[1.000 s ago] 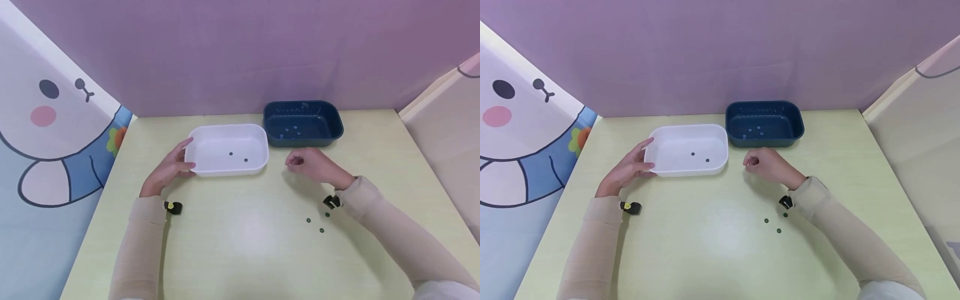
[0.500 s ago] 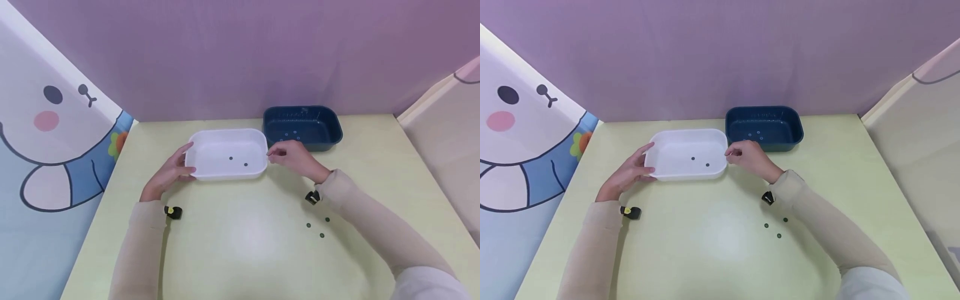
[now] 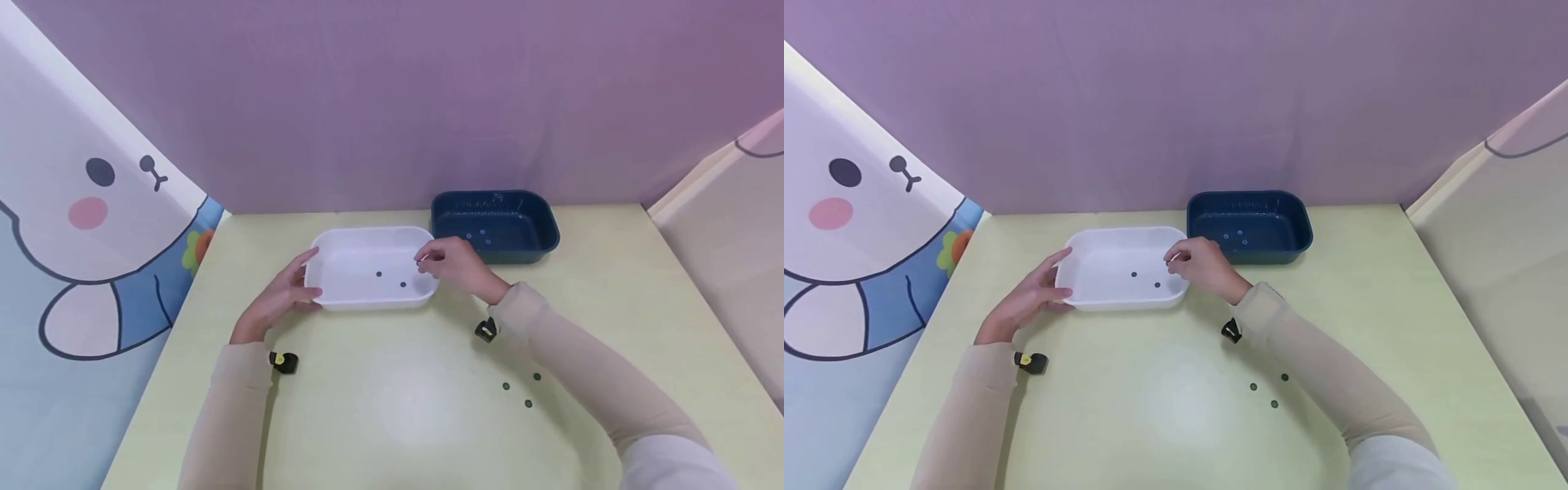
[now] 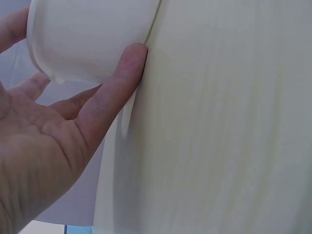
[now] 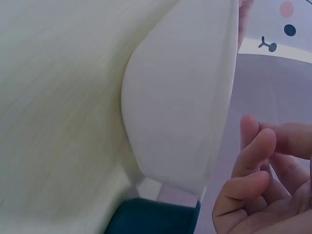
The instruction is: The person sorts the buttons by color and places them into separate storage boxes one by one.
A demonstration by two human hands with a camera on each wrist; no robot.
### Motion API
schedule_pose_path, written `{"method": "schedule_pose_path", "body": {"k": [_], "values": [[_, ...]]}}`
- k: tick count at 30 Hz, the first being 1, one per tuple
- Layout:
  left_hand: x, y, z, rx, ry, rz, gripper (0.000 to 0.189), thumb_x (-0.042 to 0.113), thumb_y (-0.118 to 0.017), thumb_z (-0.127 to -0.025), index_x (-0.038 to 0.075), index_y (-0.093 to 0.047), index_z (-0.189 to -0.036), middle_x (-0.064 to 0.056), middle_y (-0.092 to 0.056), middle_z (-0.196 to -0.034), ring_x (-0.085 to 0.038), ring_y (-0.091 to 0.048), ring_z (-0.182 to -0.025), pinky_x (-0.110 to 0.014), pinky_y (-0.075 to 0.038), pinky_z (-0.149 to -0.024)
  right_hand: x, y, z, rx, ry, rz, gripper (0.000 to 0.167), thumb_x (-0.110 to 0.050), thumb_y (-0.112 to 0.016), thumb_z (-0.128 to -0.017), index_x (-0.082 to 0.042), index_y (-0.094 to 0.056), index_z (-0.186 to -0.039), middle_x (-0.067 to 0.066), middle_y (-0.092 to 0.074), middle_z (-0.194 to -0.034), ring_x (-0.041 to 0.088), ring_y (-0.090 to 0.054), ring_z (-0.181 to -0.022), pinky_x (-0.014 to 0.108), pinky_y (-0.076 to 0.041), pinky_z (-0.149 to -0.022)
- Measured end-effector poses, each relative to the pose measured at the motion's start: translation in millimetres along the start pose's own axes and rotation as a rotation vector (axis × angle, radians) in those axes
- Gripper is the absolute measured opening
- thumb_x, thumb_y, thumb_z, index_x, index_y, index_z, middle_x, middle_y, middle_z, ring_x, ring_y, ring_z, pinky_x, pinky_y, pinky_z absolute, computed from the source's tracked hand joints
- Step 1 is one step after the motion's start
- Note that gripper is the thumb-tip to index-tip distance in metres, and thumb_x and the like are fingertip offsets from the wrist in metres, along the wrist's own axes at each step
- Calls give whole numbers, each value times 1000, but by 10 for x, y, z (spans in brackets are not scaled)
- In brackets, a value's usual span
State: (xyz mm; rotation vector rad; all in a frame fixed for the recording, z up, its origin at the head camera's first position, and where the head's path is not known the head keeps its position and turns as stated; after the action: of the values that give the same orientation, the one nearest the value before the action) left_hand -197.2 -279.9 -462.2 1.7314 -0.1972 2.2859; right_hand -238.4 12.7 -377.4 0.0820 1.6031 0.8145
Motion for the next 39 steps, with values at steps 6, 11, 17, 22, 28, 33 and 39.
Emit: {"method": "schedule_pose_path", "body": {"k": [6,11,17,22,28,33,39], "values": [[-29,-10,13,7,6,1,88,0,-65,-93,29,-19,-162,-19,-26,-161,-46,-48,-127,-51,-56,-89,38,-92,-67,-14,-26,-40,18,-5,-64,-95,3,-73,-108,12,-74,-91,37,-69,-91,33,-58,-75],[-38,-24,16,8,8,-1,89,0,-65,-92,29,-20,-162,-18,-24,-162,-47,-48,-127,-51,-56,-90,32,-131,-113,-12,-35,-51,19,-3,-62,-95,5,-72,-110,17,-74,-93,41,-69,-87,32,-56,-73],[-49,-27,15,8,12,-3,88,0,-64,-93,28,-18,-163,-19,-23,-162,-48,-47,-128,-53,-55,-91,53,-154,-164,-12,-49,-59,24,-2,-62,-96,3,-70,-118,18,-74,-97,41,-69,-87,39,-57,-76],[-45,-13,8,13,7,-4,88,-1,-64,-93,27,-18,-163,-19,-23,-162,-48,-46,-129,-54,-55,-90,85,-150,-182,-14,-92,-110,45,-1,-66,-95,-1,-58,-140,23,-72,-107,41,-71,-88,48,-56,-85],[-12,-18,1,10,-2,-5,88,0,-64,-93,29,-19,-163,-19,-22,-162,-48,-46,-129,-53,-55,-90,95,-120,-172,-10,-108,-105,45,-2,-66,-96,-3,-58,-140,23,-72,-108,39,-72,-88,44,-55,-86],[1,-30,-11,11,-2,-5,88,-1,-64,-92,29,-19,-162,-19,-23,-162,-48,-46,-129,-53,-55,-89,104,-114,-166,-11,-112,-101,44,-2,-66,-96,-2,-58,-140,23,-72,-108,39,-72,-88,42,-56,-83],[-2,-16,-18,7,3,-8,89,-1,-64,-93,29,-18,-163,-19,-22,-162,-47,-47,-128,-52,-55,-90,39,-57,-88,-24,-35,-56,38,-2,-66,-96,0,-62,-134,22,-72,-109,35,-71,-91,37,-57,-82]]}}
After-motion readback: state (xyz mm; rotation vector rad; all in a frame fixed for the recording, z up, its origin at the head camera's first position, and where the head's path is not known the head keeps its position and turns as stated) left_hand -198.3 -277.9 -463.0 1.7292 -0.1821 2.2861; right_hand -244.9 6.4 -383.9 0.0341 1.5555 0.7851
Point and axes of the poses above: each hand's wrist, its own z-axis away from the middle knuckle, its own y-axis out of the back of the hand, x = y × z, the point moved 10 cm from there along -z, towards the middle knuckle
